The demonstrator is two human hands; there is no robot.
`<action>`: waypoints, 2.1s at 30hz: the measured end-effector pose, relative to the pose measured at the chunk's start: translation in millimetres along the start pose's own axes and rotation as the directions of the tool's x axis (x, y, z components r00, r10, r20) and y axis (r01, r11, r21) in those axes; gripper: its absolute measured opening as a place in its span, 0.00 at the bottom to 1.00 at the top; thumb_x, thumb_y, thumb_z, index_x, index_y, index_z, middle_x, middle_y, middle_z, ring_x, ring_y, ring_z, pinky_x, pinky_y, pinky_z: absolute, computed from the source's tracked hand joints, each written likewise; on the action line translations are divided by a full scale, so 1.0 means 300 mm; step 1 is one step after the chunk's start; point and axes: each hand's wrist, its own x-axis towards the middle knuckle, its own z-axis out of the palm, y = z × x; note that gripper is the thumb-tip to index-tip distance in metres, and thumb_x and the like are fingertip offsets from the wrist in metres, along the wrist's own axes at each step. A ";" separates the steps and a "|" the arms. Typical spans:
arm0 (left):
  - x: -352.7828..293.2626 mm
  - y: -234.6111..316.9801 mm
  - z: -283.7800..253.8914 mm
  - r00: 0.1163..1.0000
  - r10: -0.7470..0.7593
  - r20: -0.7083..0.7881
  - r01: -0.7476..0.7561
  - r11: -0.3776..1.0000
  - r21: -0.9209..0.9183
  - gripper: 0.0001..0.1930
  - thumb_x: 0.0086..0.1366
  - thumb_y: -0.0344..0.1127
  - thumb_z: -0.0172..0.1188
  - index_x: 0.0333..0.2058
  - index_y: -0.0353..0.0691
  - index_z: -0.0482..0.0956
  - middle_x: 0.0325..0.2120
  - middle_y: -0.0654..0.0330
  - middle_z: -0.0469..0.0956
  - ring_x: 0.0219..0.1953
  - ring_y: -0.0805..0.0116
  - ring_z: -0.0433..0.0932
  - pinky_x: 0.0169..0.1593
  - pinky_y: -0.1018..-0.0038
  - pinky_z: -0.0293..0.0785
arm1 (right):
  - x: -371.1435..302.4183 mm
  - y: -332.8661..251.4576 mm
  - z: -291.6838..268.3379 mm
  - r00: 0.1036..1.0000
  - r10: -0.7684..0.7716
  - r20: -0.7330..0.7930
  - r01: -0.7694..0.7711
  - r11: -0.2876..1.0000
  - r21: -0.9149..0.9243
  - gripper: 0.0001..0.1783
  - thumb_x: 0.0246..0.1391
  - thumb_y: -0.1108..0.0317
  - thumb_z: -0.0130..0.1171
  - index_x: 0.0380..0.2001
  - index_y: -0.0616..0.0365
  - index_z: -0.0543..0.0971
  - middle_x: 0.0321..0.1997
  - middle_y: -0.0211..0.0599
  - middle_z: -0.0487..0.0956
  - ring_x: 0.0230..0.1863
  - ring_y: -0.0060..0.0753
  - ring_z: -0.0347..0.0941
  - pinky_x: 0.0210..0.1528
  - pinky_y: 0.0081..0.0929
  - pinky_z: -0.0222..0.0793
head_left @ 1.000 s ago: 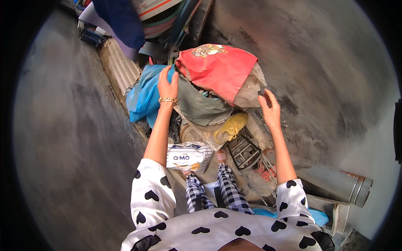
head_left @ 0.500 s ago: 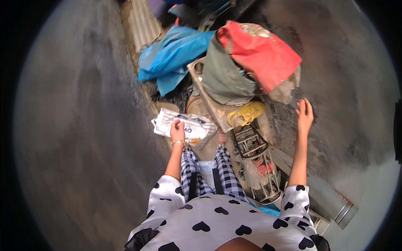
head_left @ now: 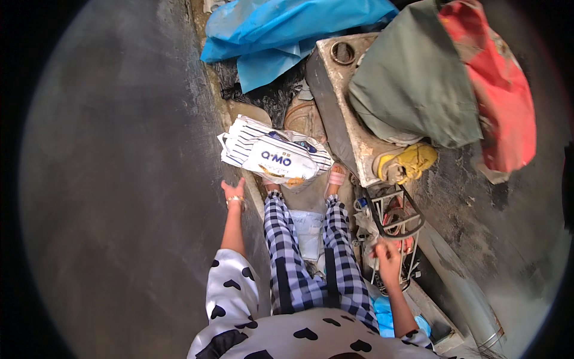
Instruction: The person picks up a grey bag and a yellow bucket containing bottles, moves them into a cluttered storage area, and puts objects into a white padded envelope.
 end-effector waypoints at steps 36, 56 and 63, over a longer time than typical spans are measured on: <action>-1.114 0.471 -0.553 0.613 0.417 0.671 0.207 0.735 -0.646 0.17 0.60 0.37 0.51 0.44 0.32 0.66 0.42 0.53 0.72 0.45 0.61 0.71 0.49 0.61 0.69 | -0.070 0.260 0.009 0.946 -0.019 0.324 -0.125 0.900 0.419 0.15 0.54 0.58 0.51 0.28 0.62 0.74 0.22 0.28 0.73 0.21 0.16 0.67 0.24 0.15 0.64; -1.845 0.918 -0.302 0.176 0.524 0.833 0.360 0.754 -0.550 0.20 0.62 0.31 0.44 0.52 0.31 0.60 0.52 0.50 0.64 0.55 0.56 0.61 0.57 0.54 0.57 | -0.016 -0.049 -0.337 0.987 0.124 -0.099 0.019 0.523 0.852 0.49 0.48 0.44 0.52 0.60 0.61 0.40 0.52 0.48 0.64 0.49 0.38 0.66 0.38 0.32 0.73; -1.796 0.931 -0.104 0.361 0.508 0.782 0.079 0.819 -0.568 0.15 0.62 0.36 0.47 0.45 0.35 0.67 0.46 0.52 0.70 0.50 0.57 0.67 0.54 0.55 0.63 | 0.306 -0.034 -0.432 0.970 0.140 -0.199 0.017 0.775 0.631 0.53 0.40 0.38 0.55 0.56 0.71 0.52 0.55 0.60 0.61 0.57 0.50 0.58 0.56 0.31 0.55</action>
